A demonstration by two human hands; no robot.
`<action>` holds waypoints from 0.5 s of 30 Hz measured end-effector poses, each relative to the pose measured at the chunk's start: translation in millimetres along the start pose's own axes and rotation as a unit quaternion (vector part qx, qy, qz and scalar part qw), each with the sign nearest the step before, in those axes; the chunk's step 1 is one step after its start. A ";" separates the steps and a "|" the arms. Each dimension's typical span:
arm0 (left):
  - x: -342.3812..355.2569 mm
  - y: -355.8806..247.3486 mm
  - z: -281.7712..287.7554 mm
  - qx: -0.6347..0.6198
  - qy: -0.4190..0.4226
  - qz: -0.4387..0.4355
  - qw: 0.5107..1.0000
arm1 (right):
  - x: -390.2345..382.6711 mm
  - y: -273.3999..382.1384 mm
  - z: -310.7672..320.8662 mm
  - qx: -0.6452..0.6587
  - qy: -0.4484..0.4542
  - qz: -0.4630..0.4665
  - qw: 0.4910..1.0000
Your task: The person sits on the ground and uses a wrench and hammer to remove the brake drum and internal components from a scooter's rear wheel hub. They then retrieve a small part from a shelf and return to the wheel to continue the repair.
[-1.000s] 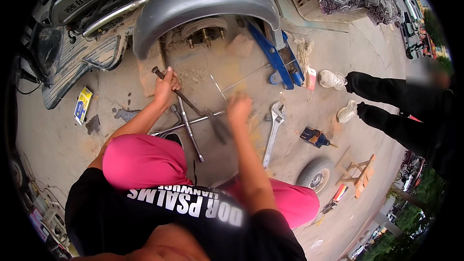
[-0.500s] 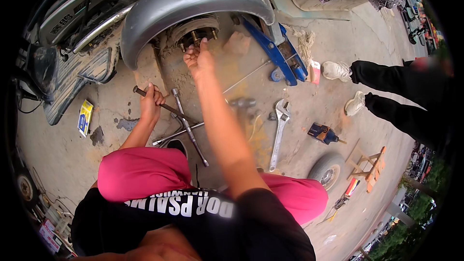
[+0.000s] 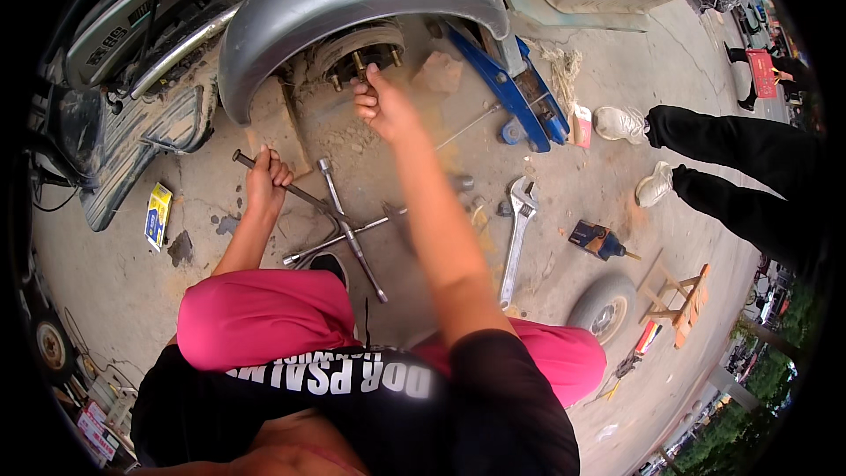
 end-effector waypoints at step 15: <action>-6.2 2.7 0.7 0.018 -0.008 0.035 0.999 | -4.6 -3.8 -6.1 -0.338 -0.142 0.303 0.880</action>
Point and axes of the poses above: each hand's wrist, its own x-axis towards the middle knuckle, its own z-axis out of the back of the hand, y = z × x, the point moved 5 cm from there along x, towards the middle knuckle, and after that the axes turned 13 degrees about x, right-handed, at the moved point
